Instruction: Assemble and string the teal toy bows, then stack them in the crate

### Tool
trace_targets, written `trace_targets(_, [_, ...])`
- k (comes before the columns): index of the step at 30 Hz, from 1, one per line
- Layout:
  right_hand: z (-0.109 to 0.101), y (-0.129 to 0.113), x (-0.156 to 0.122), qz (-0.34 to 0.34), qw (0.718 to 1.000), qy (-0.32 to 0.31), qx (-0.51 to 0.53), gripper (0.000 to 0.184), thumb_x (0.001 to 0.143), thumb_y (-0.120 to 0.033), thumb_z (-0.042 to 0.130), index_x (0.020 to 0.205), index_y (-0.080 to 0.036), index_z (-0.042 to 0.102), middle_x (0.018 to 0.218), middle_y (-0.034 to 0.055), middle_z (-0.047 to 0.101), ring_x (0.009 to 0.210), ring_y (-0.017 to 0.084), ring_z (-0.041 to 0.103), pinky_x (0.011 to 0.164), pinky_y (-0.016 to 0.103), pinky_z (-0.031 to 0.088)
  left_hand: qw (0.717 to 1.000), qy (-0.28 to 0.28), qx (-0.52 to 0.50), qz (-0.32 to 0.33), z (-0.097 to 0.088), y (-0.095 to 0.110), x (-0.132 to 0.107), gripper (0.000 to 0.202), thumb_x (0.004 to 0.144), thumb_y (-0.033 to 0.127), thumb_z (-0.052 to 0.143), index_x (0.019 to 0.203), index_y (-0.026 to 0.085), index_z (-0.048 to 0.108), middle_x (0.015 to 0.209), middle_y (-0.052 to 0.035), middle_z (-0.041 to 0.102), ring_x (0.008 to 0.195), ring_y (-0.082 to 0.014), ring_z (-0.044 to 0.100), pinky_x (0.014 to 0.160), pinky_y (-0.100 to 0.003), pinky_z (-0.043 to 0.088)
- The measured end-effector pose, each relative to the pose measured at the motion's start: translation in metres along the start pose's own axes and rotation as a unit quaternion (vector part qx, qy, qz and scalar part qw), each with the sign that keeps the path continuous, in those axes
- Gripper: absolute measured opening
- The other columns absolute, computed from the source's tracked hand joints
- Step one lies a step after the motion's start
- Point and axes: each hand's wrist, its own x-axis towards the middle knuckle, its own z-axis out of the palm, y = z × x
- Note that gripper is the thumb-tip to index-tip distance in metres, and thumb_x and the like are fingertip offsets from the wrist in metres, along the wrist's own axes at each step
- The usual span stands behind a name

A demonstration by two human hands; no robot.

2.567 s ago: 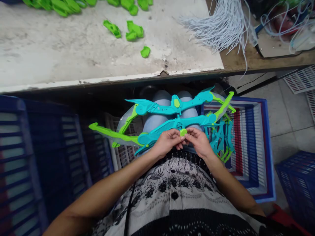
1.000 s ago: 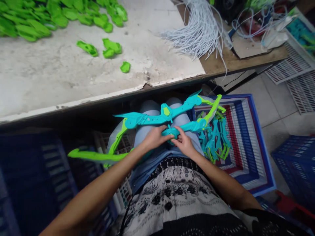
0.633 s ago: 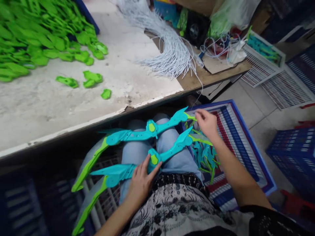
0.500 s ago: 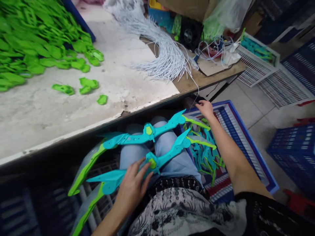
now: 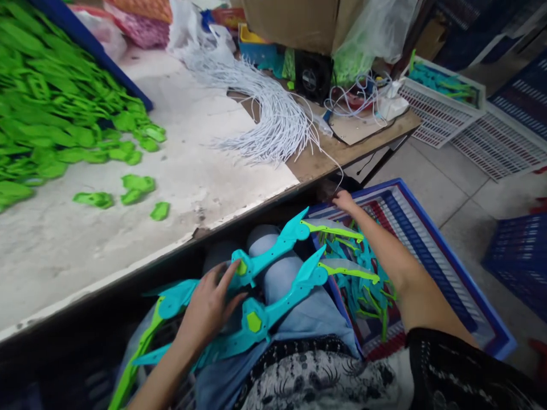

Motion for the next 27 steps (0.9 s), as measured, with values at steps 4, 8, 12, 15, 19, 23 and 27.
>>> trace_targets(4, [-0.044,-0.018,-0.017,-0.004,1.0,-0.003,0.027,0.019,0.078,-0.013,0.06,0.06,-0.011,0.064,0.051,-0.0021,0.06,0.044,0.005,0.048,0.05,0.017,0.037,0.994,0.025,-0.102,-0.029,-0.016,0.039,0.031,0.057,0.088,0.041,0.054,0.141,0.049,0.034,0.13,-0.0035,0.054,0.115,-0.0339,0.057,0.093,-0.053,0.051])
trace_targets(8, [-0.084,-0.043,-0.055,0.003,0.983,-0.034,0.181,0.013,0.07,-0.027,0.072,0.068,-0.014,0.068,0.057,-0.0001,0.064,0.044,0.006,0.05,0.039,0.017,0.032,0.966,-0.021,-0.26,-0.003,-0.002,0.101,0.098,0.041,0.091,0.039,0.051,0.128,0.024,0.055,0.128,-0.0108,0.059,0.118,-0.0291,0.057,0.101,-0.045,0.049])
trace_targets(12, [-0.103,-0.057,-0.093,0.028,0.961,-0.078,0.263,0.027,0.059,-0.036,0.08,0.067,-0.014,0.068,0.057,0.0011,0.064,0.044,0.007,0.052,0.036,0.016,0.032,0.946,-0.054,-0.321,0.01,0.03,0.153,0.148,0.047,0.085,0.031,0.057,0.13,0.014,0.054,0.131,-0.0154,0.058,0.121,-0.0282,0.055,0.101,-0.044,0.046])
trace_targets(15, [-0.109,-0.057,-0.112,0.05,0.951,-0.088,0.293,0.031,0.057,-0.038,0.082,0.068,-0.014,0.067,0.057,0.0005,0.063,0.044,0.007,0.051,0.036,0.016,0.032,0.939,-0.062,-0.338,-0.011,0.042,0.17,0.159,0.025,0.086,0.024,0.053,0.104,0.015,0.068,0.107,-0.0111,0.069,0.101,-0.0244,0.062,0.09,-0.038,0.049])
trace_targets(19, [-0.11,-0.049,-0.129,0.069,0.938,-0.079,0.33,0.031,0.058,-0.039,0.082,0.069,-0.015,0.067,0.057,-0.0003,0.062,0.045,0.007,0.052,0.035,0.016,0.031,0.847,-0.204,-0.484,-0.08,0.039,0.178,0.153,0.022,0.083,0.034,0.057,0.083,0.016,0.069,0.078,-0.0047,0.069,0.066,-0.0155,0.057,0.062,-0.027,0.046])
trace_targets(23, [-0.109,-0.038,-0.138,0.073,0.934,-0.064,0.344,0.03,0.057,-0.039,0.082,0.068,-0.014,0.067,0.055,-0.0009,0.061,0.044,0.007,0.051,0.034,0.015,0.029,0.665,-0.275,-0.66,-0.217,0.03,0.182,0.138,0.042,0.073,0.051,0.068,0.092,0.013,0.068,0.08,-0.0065,0.069,0.055,-0.0104,0.052,0.049,-0.022,0.039])
trace_targets(27, [-0.106,-0.026,-0.144,0.083,0.926,-0.071,0.36,0.032,0.056,-0.04,0.083,0.069,-0.014,0.068,0.055,-0.001,0.061,0.043,0.007,0.052,0.033,0.015,0.029,0.606,-0.303,-0.692,-0.25,0.027,0.184,0.12,0.043,0.061,0.049,0.081,0.078,0.011,0.068,0.058,-0.0007,0.059,0.045,-0.0061,0.042,0.045,-0.021,0.032])
